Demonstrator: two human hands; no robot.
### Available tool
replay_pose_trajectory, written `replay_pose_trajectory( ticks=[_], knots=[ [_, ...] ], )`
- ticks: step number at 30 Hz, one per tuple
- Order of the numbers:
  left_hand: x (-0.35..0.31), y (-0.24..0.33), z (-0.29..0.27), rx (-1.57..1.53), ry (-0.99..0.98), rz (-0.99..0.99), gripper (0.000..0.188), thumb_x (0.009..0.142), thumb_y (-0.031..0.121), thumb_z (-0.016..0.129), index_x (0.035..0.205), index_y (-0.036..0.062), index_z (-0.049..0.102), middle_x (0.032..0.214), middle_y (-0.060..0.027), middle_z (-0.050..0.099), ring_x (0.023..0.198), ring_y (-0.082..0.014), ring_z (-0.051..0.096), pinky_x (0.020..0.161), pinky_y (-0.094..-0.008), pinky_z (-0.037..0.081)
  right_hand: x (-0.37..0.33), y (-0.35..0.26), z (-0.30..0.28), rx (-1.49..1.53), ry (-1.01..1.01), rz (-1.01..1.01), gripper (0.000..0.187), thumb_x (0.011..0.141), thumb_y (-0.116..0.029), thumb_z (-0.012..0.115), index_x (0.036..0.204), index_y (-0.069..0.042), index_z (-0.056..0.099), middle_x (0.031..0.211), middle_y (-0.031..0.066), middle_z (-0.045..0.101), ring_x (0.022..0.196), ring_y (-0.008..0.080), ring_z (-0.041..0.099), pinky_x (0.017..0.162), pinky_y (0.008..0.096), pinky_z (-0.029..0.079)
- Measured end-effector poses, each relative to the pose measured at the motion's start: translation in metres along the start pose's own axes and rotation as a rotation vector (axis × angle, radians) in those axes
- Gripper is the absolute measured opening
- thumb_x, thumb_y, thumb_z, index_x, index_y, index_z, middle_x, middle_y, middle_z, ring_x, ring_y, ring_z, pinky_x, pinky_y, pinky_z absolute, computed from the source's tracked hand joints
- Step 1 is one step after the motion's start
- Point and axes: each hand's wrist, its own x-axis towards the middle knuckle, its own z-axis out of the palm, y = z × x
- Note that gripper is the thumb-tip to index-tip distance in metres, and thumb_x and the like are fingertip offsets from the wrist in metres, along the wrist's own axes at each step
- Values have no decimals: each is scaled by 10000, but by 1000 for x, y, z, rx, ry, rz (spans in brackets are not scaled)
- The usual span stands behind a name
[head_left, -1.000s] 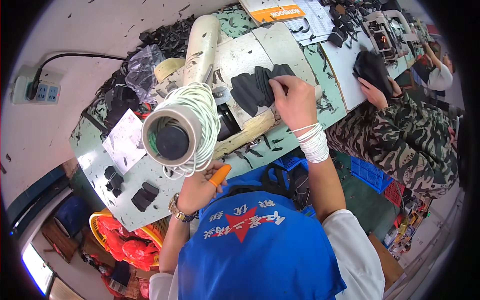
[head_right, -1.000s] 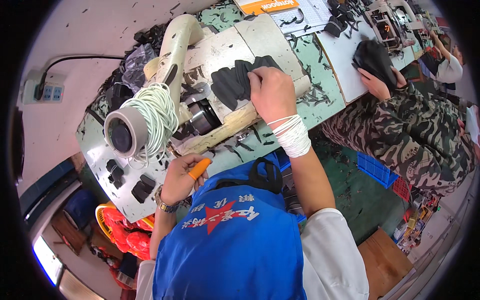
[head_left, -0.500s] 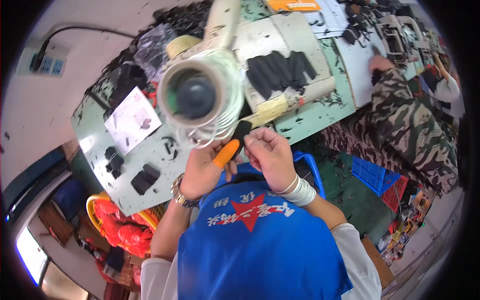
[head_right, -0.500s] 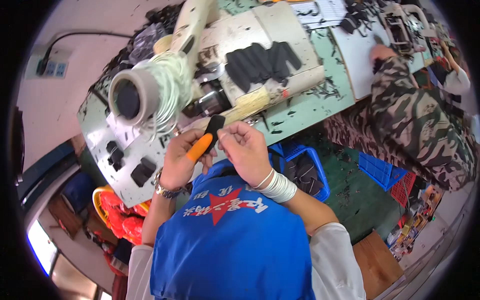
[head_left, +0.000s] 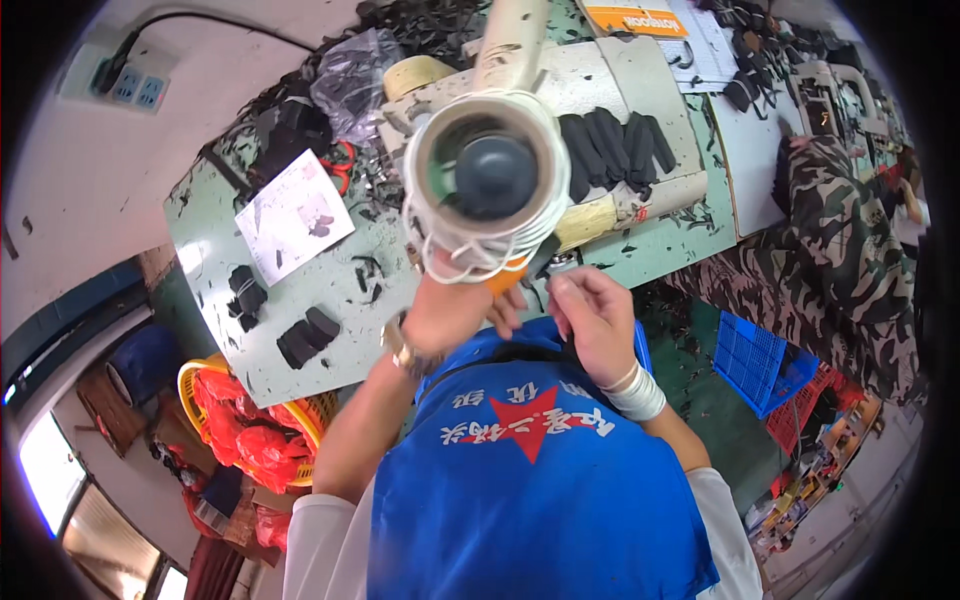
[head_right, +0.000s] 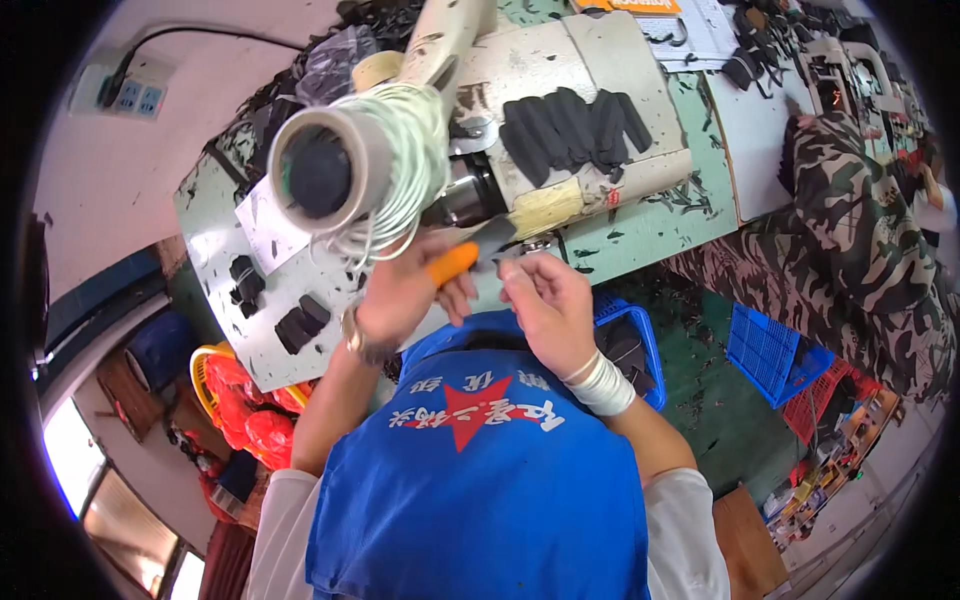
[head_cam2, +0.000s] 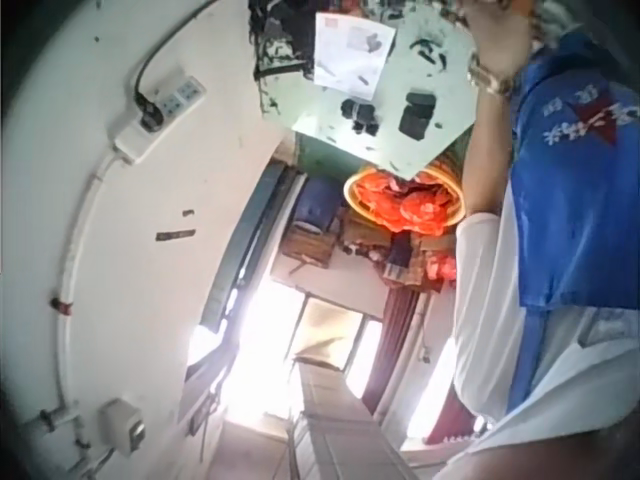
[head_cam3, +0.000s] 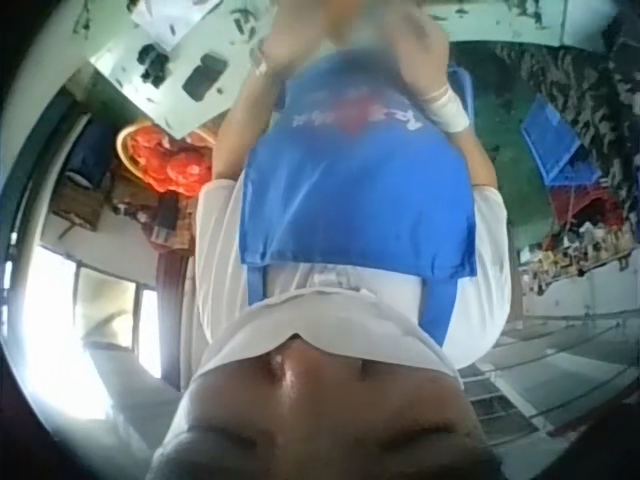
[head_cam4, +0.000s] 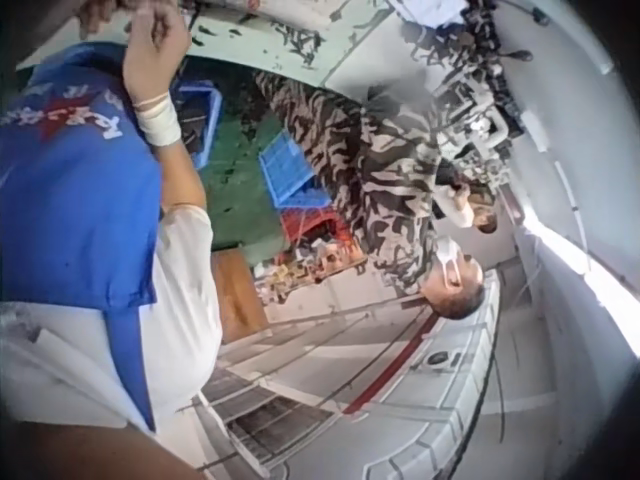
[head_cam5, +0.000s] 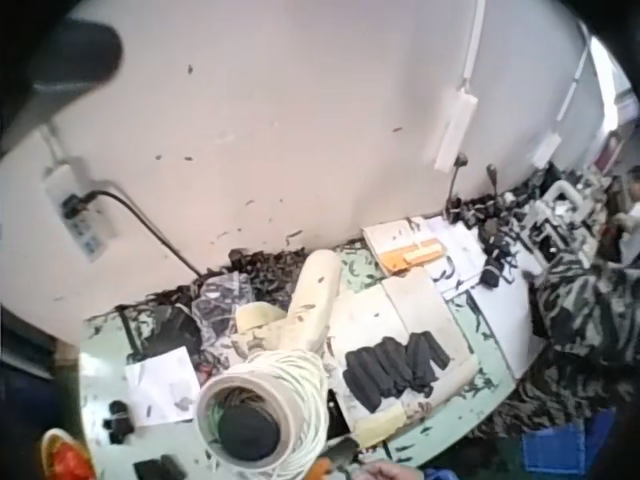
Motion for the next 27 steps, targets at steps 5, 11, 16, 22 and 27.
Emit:
replay_pose_trajectory(
  ticks=[5, 11, 16, 22, 27],
  knots=[
    [-27, 3, 4, 93, -178, -97, 285, 940, 211, 601, 891, -70, 619, 694, -135, 664, 537, -181, 654, 467, -270, 529, 1, -35, -16, -49, -238, 208, 231, 892, -117, 653, 1069, 32, 643, 744, 35, 636, 532, 58, 529, 484, 210, 428],
    [-37, -20, -26, 128, 19, -11, 227, 942, 157, 582, 950, -64, 637, 722, -113, 657, 522, -159, 629, 465, -260, 512, 84, -68, -60, -1292, 307, -1068, 376, 706, 65, 608, 1065, -31, 664, 1042, 144, 640, 996, 347, 579, 850, 418, 481],
    [-93, -45, -56, 254, 413, -202, 264, 912, 208, 646, 779, -19, 645, 572, -56, 606, 464, -93, 554, 441, -226, 435, 28, -10, -34, -1054, 155, -1049, 412, 627, 84, 573, 1008, -41, 669, 1017, 159, 596, 955, 375, 563, 822, 426, 475],
    [-137, -129, -122, 516, 760, -188, 262, 865, 197, 571, 755, -21, 667, 625, -125, 641, 575, -239, 623, 536, -336, 460, 13, 30, 51, -778, -555, -482, 158, 799, 5, 622, 956, 12, 644, 918, 161, 643, 756, 323, 642, 691, 358, 528],
    [-195, -232, -223, 772, 1167, -50, 490, 851, 392, 678, 1118, -14, 611, 991, -219, 653, 899, -350, 634, 773, -412, 510, 32, 94, 141, -847, -667, -399, 158, 834, -128, 644, 920, 2, 668, 802, 160, 647, 721, 327, 635, 652, 386, 504]
  ],
)
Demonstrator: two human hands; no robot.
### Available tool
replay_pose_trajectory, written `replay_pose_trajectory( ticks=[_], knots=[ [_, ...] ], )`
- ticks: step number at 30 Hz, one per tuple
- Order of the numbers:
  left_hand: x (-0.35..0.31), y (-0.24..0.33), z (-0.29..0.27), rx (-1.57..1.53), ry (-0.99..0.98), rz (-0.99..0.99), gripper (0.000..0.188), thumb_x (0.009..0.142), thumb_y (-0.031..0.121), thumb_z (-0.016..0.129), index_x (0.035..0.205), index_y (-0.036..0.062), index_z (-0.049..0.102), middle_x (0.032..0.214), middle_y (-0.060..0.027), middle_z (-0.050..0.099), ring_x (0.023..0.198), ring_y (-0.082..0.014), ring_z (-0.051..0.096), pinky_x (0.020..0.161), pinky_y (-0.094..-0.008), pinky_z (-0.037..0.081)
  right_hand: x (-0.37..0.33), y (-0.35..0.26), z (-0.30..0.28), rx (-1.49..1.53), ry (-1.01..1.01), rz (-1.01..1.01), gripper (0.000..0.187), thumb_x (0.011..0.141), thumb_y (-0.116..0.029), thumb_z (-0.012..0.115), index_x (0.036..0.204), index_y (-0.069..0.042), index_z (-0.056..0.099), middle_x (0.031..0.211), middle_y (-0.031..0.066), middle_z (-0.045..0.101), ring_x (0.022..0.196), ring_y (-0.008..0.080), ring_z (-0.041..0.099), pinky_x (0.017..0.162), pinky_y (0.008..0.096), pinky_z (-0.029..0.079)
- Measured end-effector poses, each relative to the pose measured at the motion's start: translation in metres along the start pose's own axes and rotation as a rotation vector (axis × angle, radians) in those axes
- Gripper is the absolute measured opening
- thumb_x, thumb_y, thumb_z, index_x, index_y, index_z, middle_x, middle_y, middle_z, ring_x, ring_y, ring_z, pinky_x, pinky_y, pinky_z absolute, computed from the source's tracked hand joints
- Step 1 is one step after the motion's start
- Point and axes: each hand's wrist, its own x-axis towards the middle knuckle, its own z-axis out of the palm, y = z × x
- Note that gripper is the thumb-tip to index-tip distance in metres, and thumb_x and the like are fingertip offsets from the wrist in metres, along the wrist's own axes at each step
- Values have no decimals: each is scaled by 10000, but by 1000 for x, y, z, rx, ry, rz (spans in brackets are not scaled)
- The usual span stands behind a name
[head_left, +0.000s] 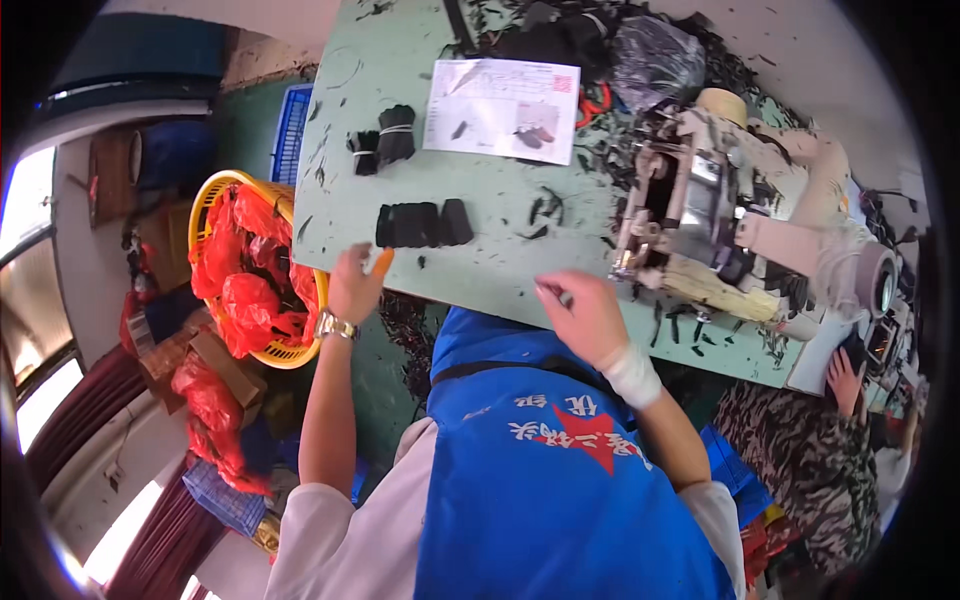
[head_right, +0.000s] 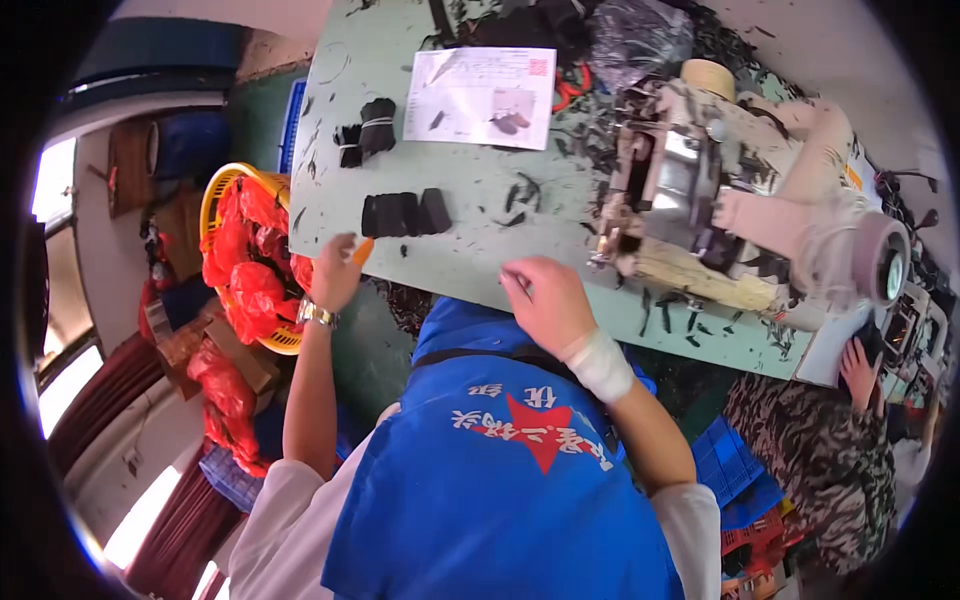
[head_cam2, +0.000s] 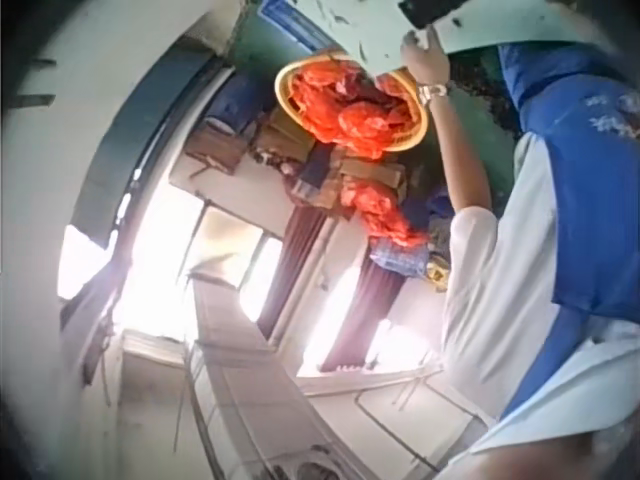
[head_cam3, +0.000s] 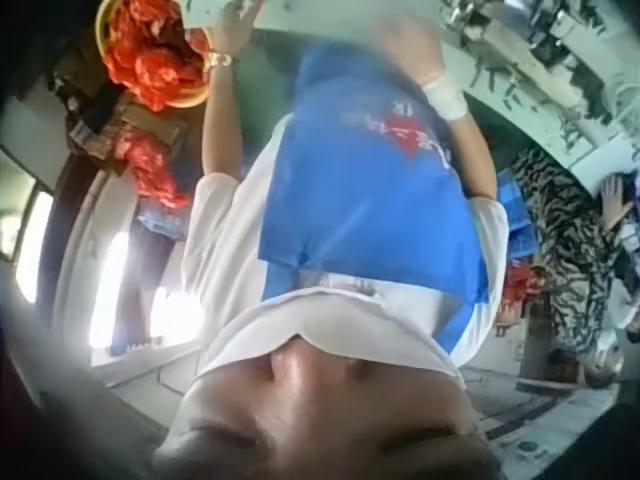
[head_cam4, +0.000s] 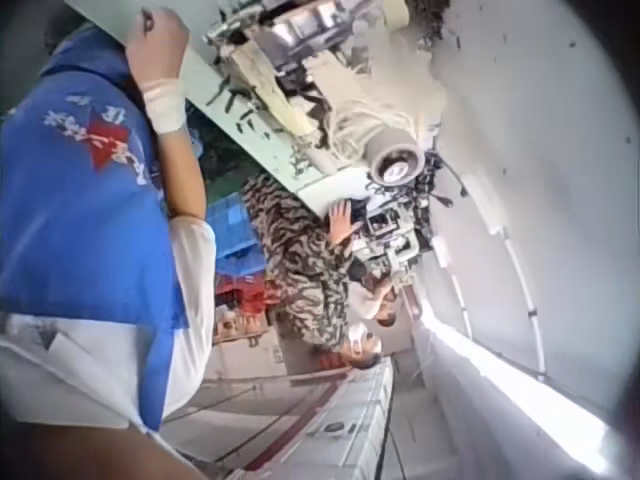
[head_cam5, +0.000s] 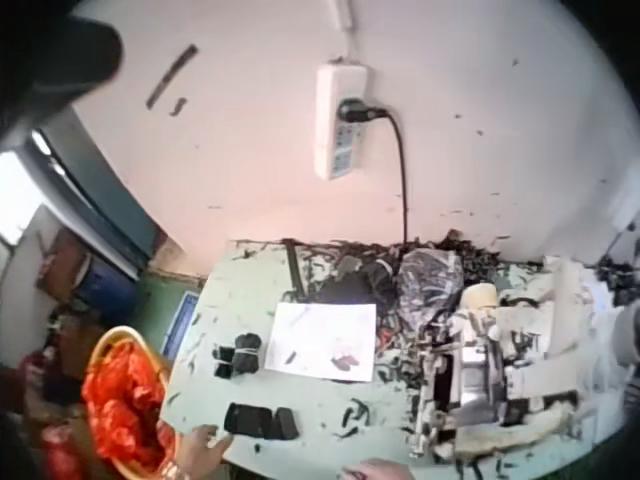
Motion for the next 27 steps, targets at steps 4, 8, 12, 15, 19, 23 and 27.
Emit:
replay_pose_trajectory(
  ticks=[4, 8, 12, 15, 19, 23, 27],
  knots=[
    [49, -28, 17, -189, 106, -25, 469, 863, 307, 660, 1162, -45, 581, 1007, -213, 662, 917, -324, 642, 795, -396, 509, 67, 11, 86, -363, 49, -83, 264, 836, -242, 653, 920, 9, 649, 866, 183, 641, 831, 371, 619, 731, 451, 503],
    [61, -1, 33, -524, -68, -102, 341, 855, 216, 657, 1059, -57, 665, 889, -211, 693, 794, -286, 686, 716, -364, 530, 99, -2, 135, -512, 138, 64, 371, 816, -296, 679, 992, 29, 652, 860, 206, 632, 819, 382, 611, 751, 438, 491],
    [57, 32, 30, -982, -330, -302, 202, 863, 19, 593, 1005, -92, 681, 900, -163, 683, 715, -189, 669, 624, -291, 554, 102, -13, 158, -490, 39, 119, 336, 804, -265, 683, 900, 51, 621, 854, 238, 610, 827, 408, 596, 744, 468, 485],
    [60, 26, 40, -1074, -440, -341, 214, 860, 1, 579, 1036, -80, 669, 899, -140, 667, 707, -173, 653, 623, -289, 550, 100, -17, 166, -523, 124, 151, 285, 799, -207, 672, 849, 59, 583, 821, 257, 601, 812, 434, 590, 738, 489, 481],
    [53, 34, 38, -1106, -552, -296, 228, 878, 75, 593, 1073, -39, 569, 921, -83, 621, 772, -131, 612, 687, -253, 518, 98, -28, 163, -385, 154, 267, 278, 796, -159, 639, 942, 58, 544, 847, 276, 608, 821, 451, 591, 731, 504, 483],
    [49, 38, 52, -1372, -641, -204, 246, 915, 209, 616, 1021, 10, 517, 973, -60, 591, 871, -112, 570, 760, -278, 506, 90, -46, 165, -437, 197, 101, 300, 781, -125, 603, 1012, 41, 511, 932, 248, 599, 874, 418, 592, 735, 491, 500],
    [41, 67, 24, -1474, -529, -390, 252, 982, 233, 497, 1130, 32, 525, 1045, -67, 599, 944, -140, 579, 807, -314, 507, 73, -74, 153, -817, 167, 2, 461, 801, -133, 579, 1193, 81, 466, 947, 187, 563, 854, 346, 604, 691, 418, 521]
  ],
)
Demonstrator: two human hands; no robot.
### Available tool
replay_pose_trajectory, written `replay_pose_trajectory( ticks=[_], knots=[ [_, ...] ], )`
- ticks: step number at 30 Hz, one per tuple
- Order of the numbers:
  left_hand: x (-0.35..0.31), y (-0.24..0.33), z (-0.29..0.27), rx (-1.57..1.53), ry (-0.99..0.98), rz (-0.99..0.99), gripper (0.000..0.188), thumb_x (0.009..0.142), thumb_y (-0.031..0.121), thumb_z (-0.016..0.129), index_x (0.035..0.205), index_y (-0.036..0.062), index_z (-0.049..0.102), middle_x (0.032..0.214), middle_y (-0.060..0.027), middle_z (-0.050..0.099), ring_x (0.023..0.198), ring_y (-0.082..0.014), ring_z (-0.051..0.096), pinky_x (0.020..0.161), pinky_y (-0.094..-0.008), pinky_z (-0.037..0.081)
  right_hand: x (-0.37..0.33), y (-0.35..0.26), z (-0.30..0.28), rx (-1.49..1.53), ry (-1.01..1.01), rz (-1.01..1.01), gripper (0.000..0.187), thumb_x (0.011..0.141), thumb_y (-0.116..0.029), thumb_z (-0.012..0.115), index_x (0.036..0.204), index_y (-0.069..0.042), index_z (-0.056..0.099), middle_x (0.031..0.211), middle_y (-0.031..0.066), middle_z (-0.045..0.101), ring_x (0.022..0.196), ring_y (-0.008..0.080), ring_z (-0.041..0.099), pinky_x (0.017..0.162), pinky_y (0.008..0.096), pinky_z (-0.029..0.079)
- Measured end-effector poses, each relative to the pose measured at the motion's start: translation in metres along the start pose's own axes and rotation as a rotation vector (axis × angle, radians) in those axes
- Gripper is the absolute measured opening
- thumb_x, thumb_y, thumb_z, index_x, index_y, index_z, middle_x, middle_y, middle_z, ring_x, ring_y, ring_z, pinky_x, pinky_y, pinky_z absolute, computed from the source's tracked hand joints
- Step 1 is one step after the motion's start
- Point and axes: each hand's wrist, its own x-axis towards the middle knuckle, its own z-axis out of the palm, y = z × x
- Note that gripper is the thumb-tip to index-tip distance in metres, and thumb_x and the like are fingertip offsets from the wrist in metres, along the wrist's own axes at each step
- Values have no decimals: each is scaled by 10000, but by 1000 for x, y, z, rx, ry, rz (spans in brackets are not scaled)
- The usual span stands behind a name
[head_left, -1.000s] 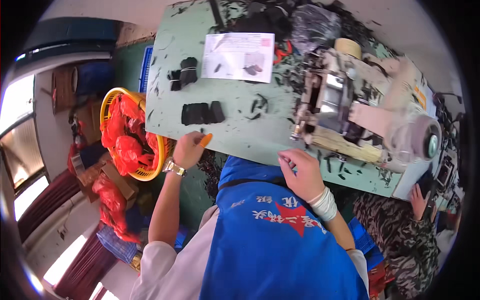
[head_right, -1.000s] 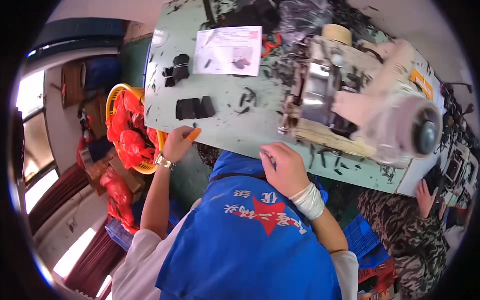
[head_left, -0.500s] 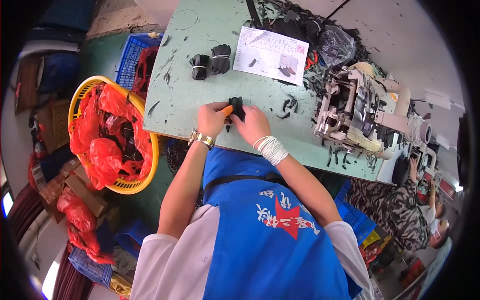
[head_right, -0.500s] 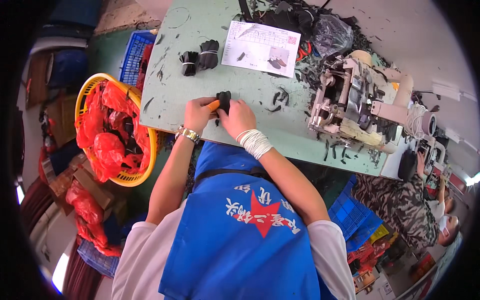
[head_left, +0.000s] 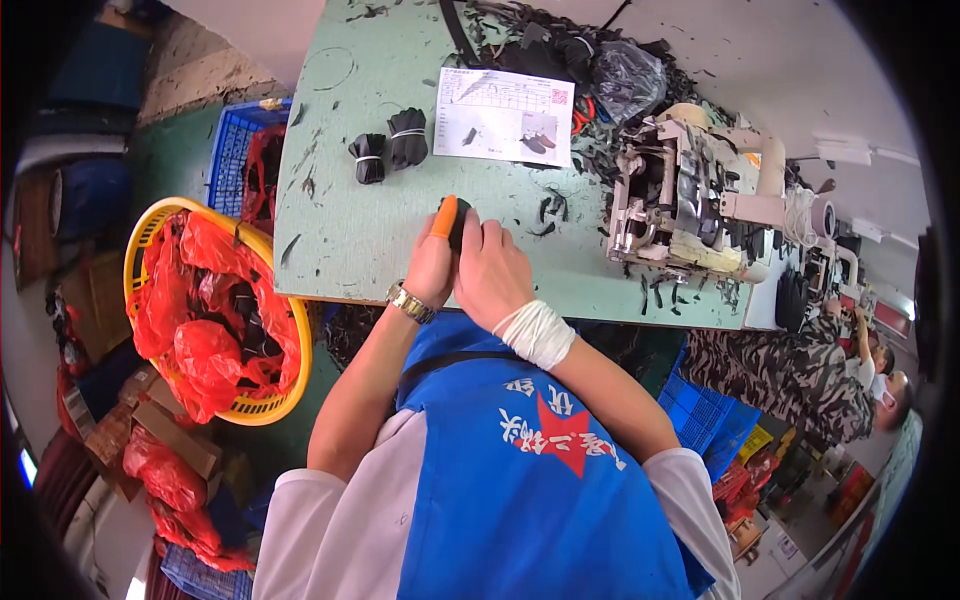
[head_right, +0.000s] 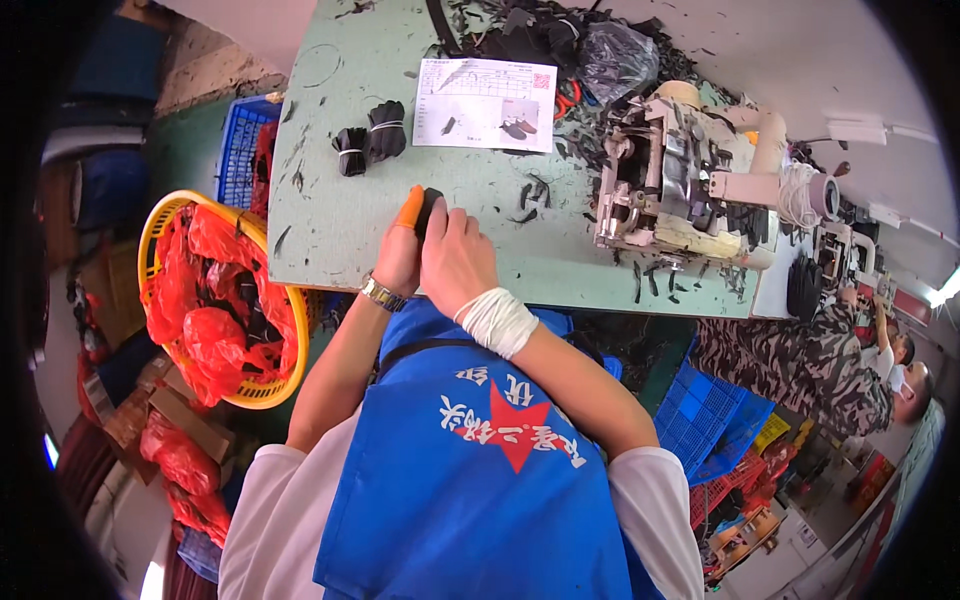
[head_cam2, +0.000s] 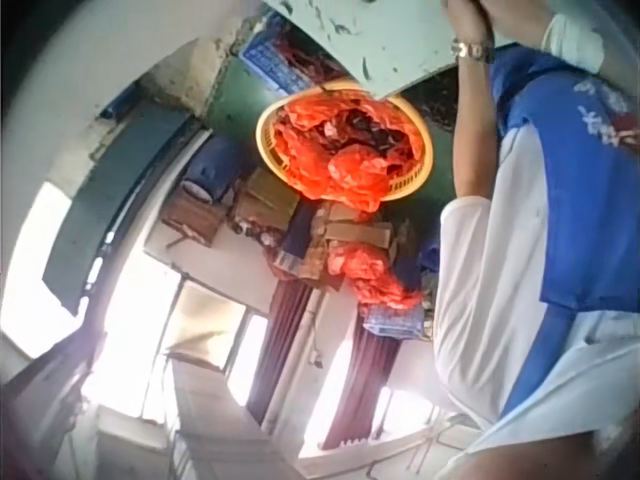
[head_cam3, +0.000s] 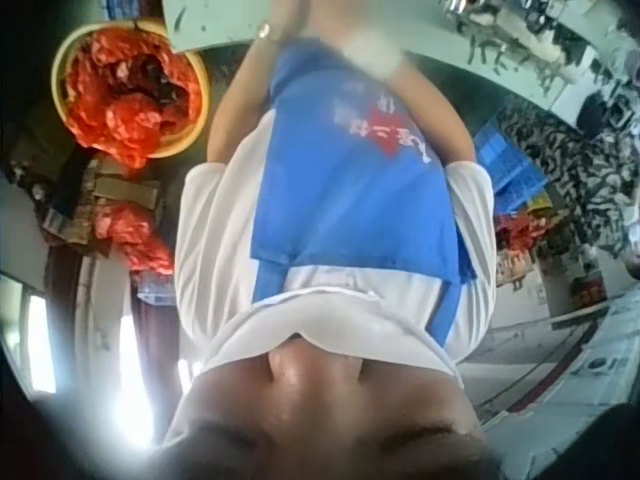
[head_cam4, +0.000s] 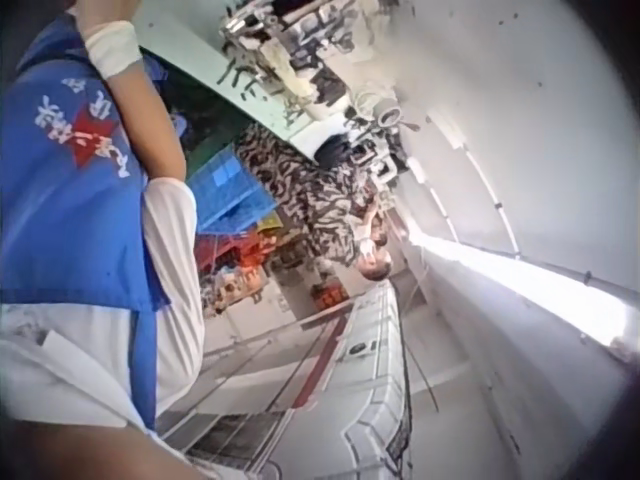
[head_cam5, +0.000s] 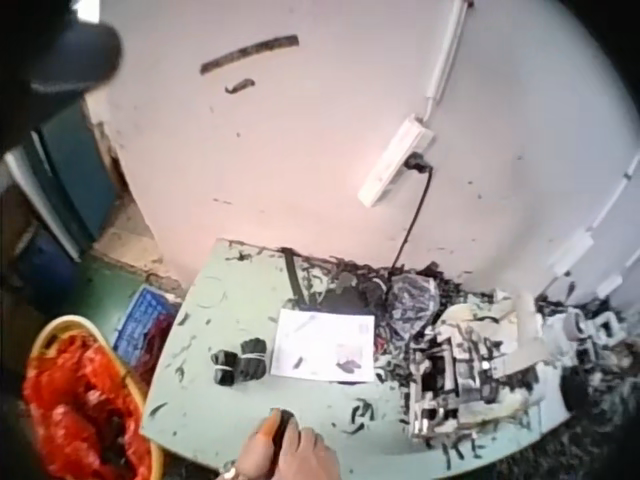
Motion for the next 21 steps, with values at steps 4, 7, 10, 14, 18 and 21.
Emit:
replay_pose_trajectory(
  ticks=[4, 7, 10, 14, 18, 21],
  knots=[
    [-26, 27, 5, -133, -240, -81, 259, 995, 204, 472, 1179, 29, 526, 1088, -100, 610, 944, -197, 619, 775, -361, 540, -15, 0, -32, 106, 107, -86, 497, 820, -179, 637, 1215, 83, 488, 1047, 197, 508, 936, 336, 572, 741, 405, 508],
    [-32, 31, 1, -188, -376, -73, 274, 989, 215, 500, 1187, 27, 527, 1073, -91, 614, 935, -194, 637, 777, -359, 566, -16, 6, -44, 324, 258, -81, 340, 810, -128, 687, 1092, 41, 601, 989, 161, 573, 870, 329, 604, 723, 384, 517],
    [-44, 38, 10, -129, -398, -14, 325, 979, 209, 526, 1242, 17, 515, 1124, -115, 619, 1001, -212, 635, 804, -379, 573, -16, 10, -53, 457, 326, -84, 239, 801, -94, 707, 999, 32, 664, 899, 147, 626, 736, 276, 637, 633, 335, 519],
    [-60, 43, 21, 5, -349, 51, 386, 967, 208, 551, 1279, -14, 505, 1206, -191, 607, 1046, -251, 633, 808, -397, 583, -21, 16, -59, 599, 202, 94, 192, 799, -124, 735, 900, 39, 716, 753, 94, 666, 591, 159, 619, 551, 268, 497],
    [-68, 47, 21, 5, -349, 57, 344, 957, 168, 560, 1219, -54, 540, 1129, -186, 633, 974, -277, 655, 756, -429, 611, -22, 18, -72, 979, -73, 386, 208, 820, -112, 695, 952, 49, 701, 738, 131, 687, 552, 130, 626, 512, 267, 503],
    [-69, 46, 18, 56, -362, 69, 326, 954, 164, 567, 1195, -56, 557, 1071, -172, 643, 915, -265, 673, 735, -414, 614, -20, 21, -76, 1237, -137, 440, 192, 840, -94, 680, 931, 75, 698, 730, 98, 676, 571, 113, 622, 518, 245, 514]
  ],
)
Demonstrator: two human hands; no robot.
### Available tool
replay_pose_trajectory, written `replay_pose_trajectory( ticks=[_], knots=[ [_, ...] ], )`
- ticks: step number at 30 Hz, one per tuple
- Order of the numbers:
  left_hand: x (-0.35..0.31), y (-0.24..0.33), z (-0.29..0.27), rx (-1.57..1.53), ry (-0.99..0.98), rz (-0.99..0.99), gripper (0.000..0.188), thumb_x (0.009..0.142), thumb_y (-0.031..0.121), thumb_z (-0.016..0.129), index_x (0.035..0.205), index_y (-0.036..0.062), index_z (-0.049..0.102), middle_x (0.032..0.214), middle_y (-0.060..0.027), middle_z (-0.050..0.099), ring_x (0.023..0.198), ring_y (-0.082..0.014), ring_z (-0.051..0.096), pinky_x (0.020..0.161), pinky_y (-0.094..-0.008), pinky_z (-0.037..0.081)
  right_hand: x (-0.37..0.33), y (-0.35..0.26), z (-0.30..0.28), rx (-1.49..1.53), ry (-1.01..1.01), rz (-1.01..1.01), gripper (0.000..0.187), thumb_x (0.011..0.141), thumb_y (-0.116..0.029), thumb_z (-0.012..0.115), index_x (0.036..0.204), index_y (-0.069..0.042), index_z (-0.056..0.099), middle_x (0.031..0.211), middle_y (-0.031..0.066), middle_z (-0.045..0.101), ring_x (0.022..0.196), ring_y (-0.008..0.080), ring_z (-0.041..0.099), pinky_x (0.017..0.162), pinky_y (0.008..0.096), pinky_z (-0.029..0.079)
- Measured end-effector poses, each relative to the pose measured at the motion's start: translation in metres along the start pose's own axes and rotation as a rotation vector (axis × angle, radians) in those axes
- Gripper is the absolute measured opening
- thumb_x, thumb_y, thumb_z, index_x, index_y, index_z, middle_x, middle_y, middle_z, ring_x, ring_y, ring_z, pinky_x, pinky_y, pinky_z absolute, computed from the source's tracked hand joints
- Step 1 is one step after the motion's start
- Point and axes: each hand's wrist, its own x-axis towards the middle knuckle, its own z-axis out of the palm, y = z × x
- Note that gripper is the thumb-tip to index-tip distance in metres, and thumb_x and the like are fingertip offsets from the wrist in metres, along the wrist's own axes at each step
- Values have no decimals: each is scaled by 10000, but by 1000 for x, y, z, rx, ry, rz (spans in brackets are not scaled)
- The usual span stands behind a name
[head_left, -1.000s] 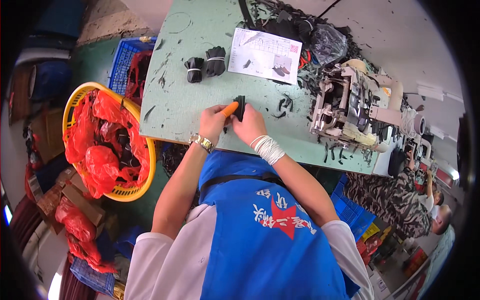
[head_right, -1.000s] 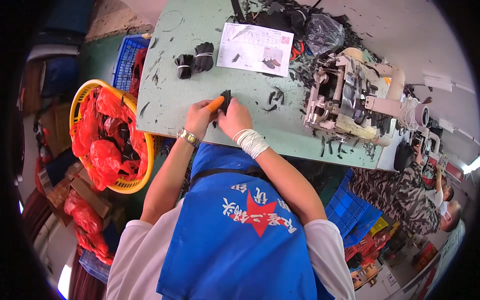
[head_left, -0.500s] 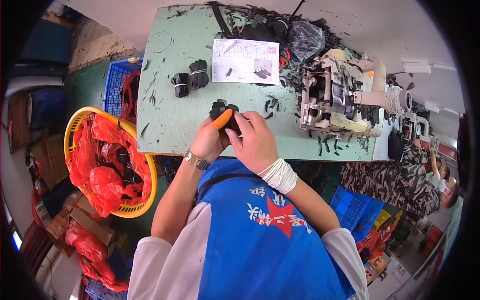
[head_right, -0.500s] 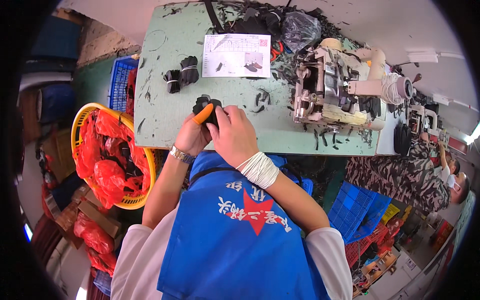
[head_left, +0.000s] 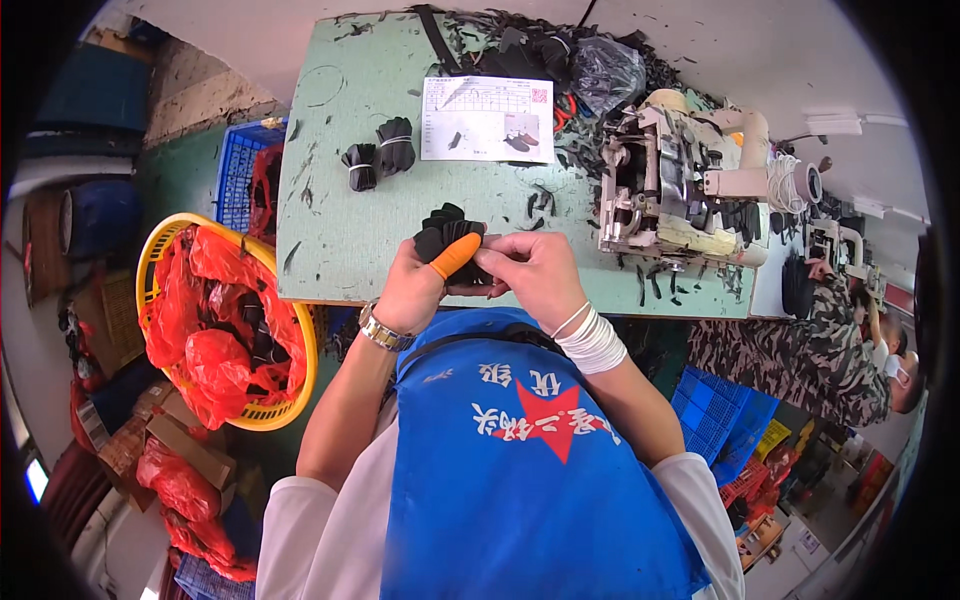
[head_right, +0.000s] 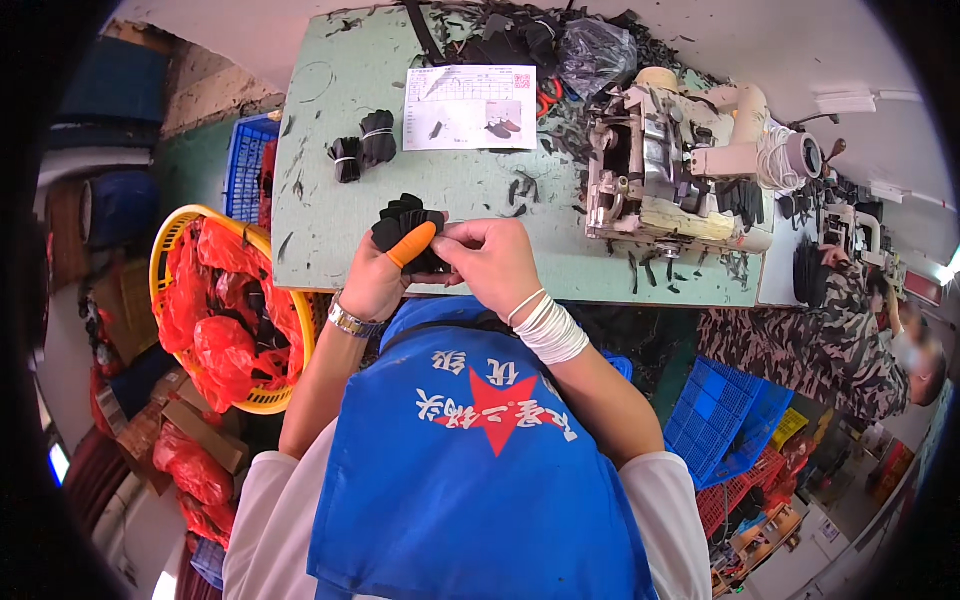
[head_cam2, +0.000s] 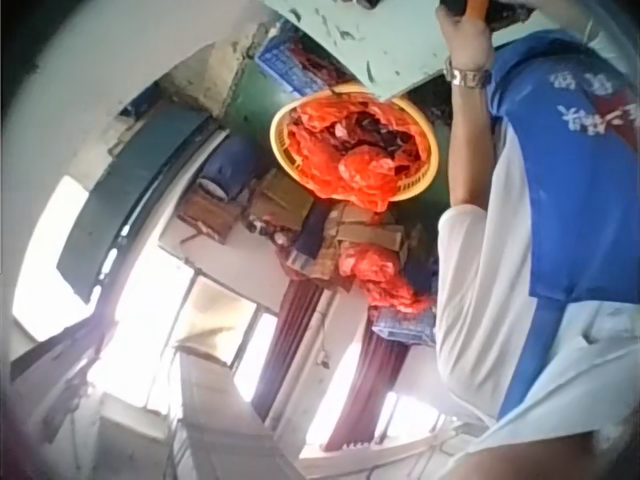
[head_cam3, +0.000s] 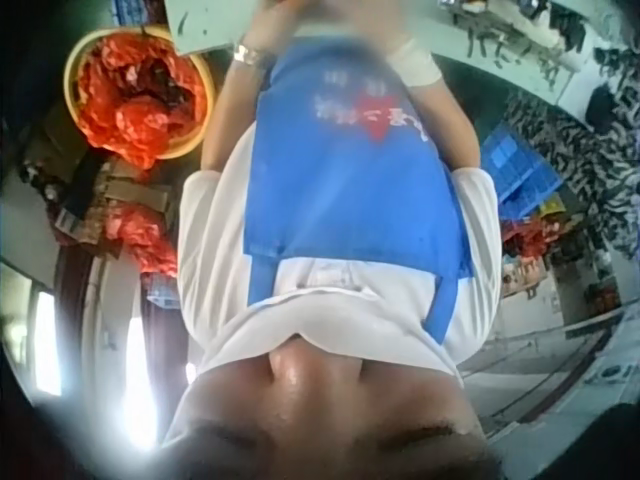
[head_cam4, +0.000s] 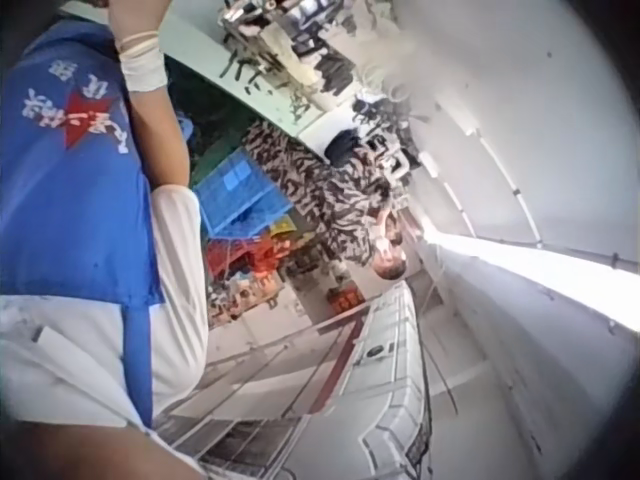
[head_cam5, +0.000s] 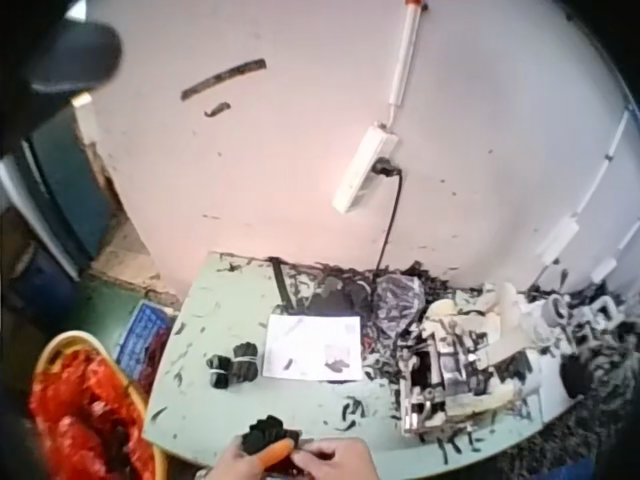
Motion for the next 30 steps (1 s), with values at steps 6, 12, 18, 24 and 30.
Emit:
replay_pose_trajectory(
  ticks=[6, 12, 18, 24, 30],
  knots=[
    [0, 0, 1, -20, -41, -2, 319, 950, 165, 575, 1179, -56, 561, 1040, -153, 641, 844, -239, 685, 717, -398, 617, 2, -2, -8, -65, -94, 13, 186, 874, -77, 648, 969, 78, 686, 792, 83, 670, 616, 115, 620, 560, 245, 540],
    [2, 0, -2, 63, -41, 6, 401, 885, 141, 667, 1197, -70, 532, 1058, -140, 637, 891, -217, 670, 730, -394, 614, 0, 0, -9, -162, -116, -59, 177, 842, -42, 595, 921, 87, 687, 692, 91, 659, 597, 126, 640, 548, 260, 526],
    [1, 0, 1, 40, -78, 70, 410, 880, 132, 668, 1207, -62, 515, 1170, -159, 594, 977, -223, 647, 781, -412, 607, -9, -10, -7, -345, -16, -238, 156, 838, -41, 609, 907, 61, 705, 677, 64, 653, 644, 104, 630, 583, 263, 494],
    [-3, -1, 3, 10, -96, -118, 372, 927, 100, 584, 1253, -55, 494, 1159, -165, 610, 956, -280, 666, 775, -411, 605, -5, -13, -22, -249, -205, 18, 151, 869, -81, 631, 913, 38, 713, 639, 21, 611, 568, 58, 517, 515, 229, 422],
    [6, -3, -1, 237, -139, 22, 424, 877, 86, 657, 1239, -78, 508, 1104, -147, 629, 899, -244, 672, 769, -409, 599, -14, 6, -3, -451, 41, -300, 153, 820, -44, 657, 940, 51, 657, 738, 81, 665, 650, 99, 619, 621, 272, 511]
  ],
)
